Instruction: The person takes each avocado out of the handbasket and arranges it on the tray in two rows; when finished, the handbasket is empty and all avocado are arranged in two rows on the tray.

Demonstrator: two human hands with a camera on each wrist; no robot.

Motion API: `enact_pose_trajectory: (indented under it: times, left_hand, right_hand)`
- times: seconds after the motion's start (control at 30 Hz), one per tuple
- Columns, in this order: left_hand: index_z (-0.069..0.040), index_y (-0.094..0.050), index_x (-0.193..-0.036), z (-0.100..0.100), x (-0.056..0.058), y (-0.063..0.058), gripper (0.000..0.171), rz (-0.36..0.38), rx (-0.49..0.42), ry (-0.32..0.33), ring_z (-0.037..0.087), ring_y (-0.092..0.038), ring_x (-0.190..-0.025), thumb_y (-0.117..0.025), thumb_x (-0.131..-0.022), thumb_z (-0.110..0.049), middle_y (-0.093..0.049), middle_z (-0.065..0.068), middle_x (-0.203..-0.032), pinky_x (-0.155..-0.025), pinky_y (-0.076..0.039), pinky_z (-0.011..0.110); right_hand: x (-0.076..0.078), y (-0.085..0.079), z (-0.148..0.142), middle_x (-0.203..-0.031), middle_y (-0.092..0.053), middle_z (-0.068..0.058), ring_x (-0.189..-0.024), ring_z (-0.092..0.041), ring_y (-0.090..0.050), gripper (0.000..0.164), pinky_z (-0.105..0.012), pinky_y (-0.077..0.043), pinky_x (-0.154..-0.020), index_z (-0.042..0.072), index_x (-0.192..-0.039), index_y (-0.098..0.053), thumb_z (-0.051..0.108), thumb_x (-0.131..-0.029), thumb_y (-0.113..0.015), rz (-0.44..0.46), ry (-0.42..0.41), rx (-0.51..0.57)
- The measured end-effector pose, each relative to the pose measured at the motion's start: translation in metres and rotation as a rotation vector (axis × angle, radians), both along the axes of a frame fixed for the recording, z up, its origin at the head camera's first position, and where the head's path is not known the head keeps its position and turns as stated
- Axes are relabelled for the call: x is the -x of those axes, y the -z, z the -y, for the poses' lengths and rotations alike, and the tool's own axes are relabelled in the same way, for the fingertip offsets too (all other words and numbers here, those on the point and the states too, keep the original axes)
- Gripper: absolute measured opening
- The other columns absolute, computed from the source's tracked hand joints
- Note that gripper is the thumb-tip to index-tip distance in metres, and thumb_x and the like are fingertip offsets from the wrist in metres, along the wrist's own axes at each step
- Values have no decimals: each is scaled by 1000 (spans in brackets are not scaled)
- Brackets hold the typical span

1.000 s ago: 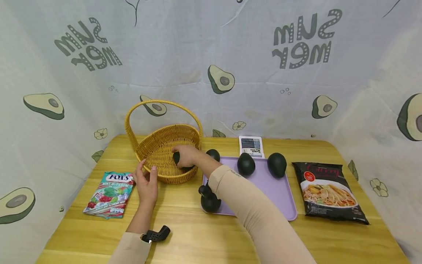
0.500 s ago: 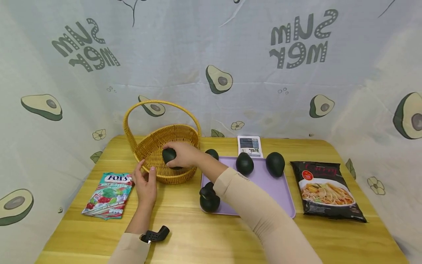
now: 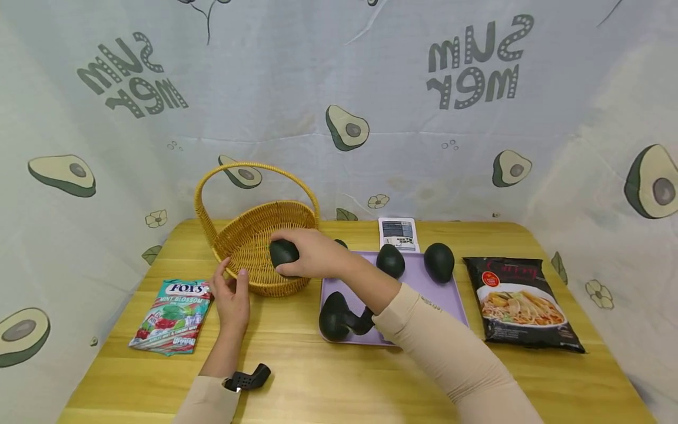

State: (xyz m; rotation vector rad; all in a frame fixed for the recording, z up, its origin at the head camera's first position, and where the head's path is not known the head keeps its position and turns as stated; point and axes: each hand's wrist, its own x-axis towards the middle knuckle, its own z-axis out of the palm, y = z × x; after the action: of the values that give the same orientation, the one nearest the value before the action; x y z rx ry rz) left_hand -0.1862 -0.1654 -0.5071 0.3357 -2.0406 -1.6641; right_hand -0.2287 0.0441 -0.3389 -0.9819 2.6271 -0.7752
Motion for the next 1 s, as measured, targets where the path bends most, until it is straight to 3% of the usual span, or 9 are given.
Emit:
enact_pose_trajectory:
  times: [0.23, 0.53, 0.7, 0.9, 1.0]
  left_hand:
    - [-17, -40, -152, 1, -2, 0, 52, 15, -44, 29, 23, -45, -110, -56, -106, -33, -27, 10, -150, -86, -40, 29]
    - [-19, -39, -153, 2, -2, 3, 52, 30, -47, 42, 20, -43, -110, -54, -106, -35, -26, 9, -150, -85, -39, 25]
    - [-18, -39, -153, 2, -2, 3, 52, 27, -48, 41, 19, -42, -109, -54, -106, -34, -26, 8, -151, -84, -39, 24]
    - [-17, -40, -152, 2, -2, 1, 50, 17, -53, 37, 17, -42, -104, -55, -106, -31, -27, 8, -149, -81, -39, 21]
    - [-19, -40, -153, 1, -1, 0, 51, 13, -55, 38, 17, -42, -105, -57, -106, -28, -27, 8, -150, -81, -38, 22]
  right_hand:
    - [-12, -7, -30, -142, -58, -5, -117, -21, -59, 60, -41, -52, -95, 20, -149, -51, 33, -95, -71, -7, 5, 20]
    - [-23, -10, -81, -153, -52, -3, -134, -27, -55, 64, -52, -47, -106, 23, -153, -46, 37, -96, -71, 33, 136, 6]
    - [-28, -8, -112, -149, -54, -8, -120, -29, -60, 64, -50, -51, -95, 23, -152, -48, 39, -95, -72, 9, 215, 14]
    - [-41, -4, -148, -144, -56, -18, -121, -41, -61, 61, -50, -55, -86, 25, -152, -48, 43, -97, -69, 23, 336, 45]
    - [-48, -2, -165, -147, -53, -22, -116, -40, -65, 61, -44, -55, -80, 25, -152, -49, 44, -97, -68, 46, 390, 70]
